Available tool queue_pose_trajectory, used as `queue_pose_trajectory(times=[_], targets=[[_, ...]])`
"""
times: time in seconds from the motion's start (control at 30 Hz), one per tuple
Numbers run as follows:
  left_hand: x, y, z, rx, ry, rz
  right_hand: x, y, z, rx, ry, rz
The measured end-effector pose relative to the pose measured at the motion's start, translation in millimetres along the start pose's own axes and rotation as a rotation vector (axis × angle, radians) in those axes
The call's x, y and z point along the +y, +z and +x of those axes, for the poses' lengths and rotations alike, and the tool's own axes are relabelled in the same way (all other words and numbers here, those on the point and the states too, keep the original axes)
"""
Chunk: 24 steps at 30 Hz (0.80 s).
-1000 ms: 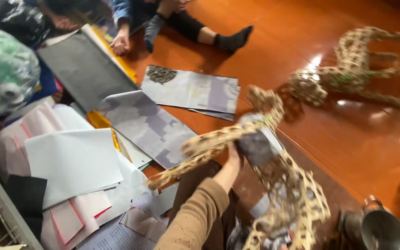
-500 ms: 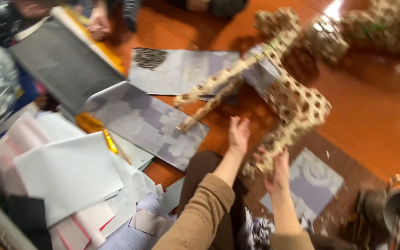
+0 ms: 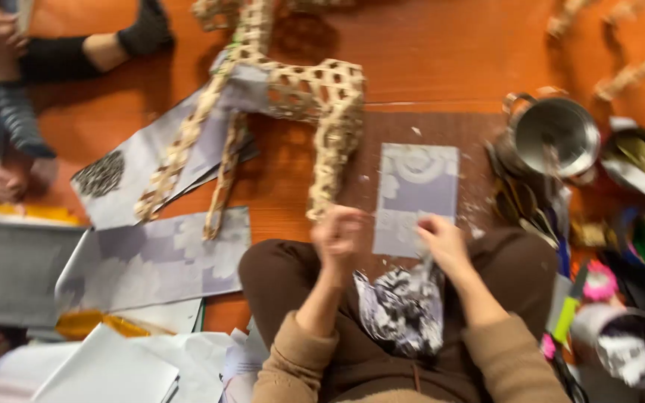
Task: Apply paper strips to a wicker giraffe frame using glue and a brush
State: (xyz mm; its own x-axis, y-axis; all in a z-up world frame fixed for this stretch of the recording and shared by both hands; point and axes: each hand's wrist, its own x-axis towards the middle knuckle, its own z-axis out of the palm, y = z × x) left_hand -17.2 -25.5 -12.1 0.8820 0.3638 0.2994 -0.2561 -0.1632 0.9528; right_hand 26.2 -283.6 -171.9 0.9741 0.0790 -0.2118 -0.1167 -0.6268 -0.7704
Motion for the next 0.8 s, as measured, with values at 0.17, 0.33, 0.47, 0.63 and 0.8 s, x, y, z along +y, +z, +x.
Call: queue_pose_trajectory(times=[0.17,0.33,0.47,0.63,0.8], targets=[[-113,58,-49,-0.454,-0.33,0.433,2,51,15,-0.09,-0.057,-0.129],[-130,77,-53,-0.575,-0.402,0.955,-33,-11,10,-0.038,-0.106,-0.066],[-141,89,-55,-0.585,-0.381,1.167,-16,-84,49,0.412,-0.339,-0.586],[-194,77,-47,-0.588,-0.462,1.113,26,-181,82,0.604,-0.104,-1.039],[-201,64,-36,-0.316,-0.544,0.794,74,-189,102,0.213,0.294,-0.831]])
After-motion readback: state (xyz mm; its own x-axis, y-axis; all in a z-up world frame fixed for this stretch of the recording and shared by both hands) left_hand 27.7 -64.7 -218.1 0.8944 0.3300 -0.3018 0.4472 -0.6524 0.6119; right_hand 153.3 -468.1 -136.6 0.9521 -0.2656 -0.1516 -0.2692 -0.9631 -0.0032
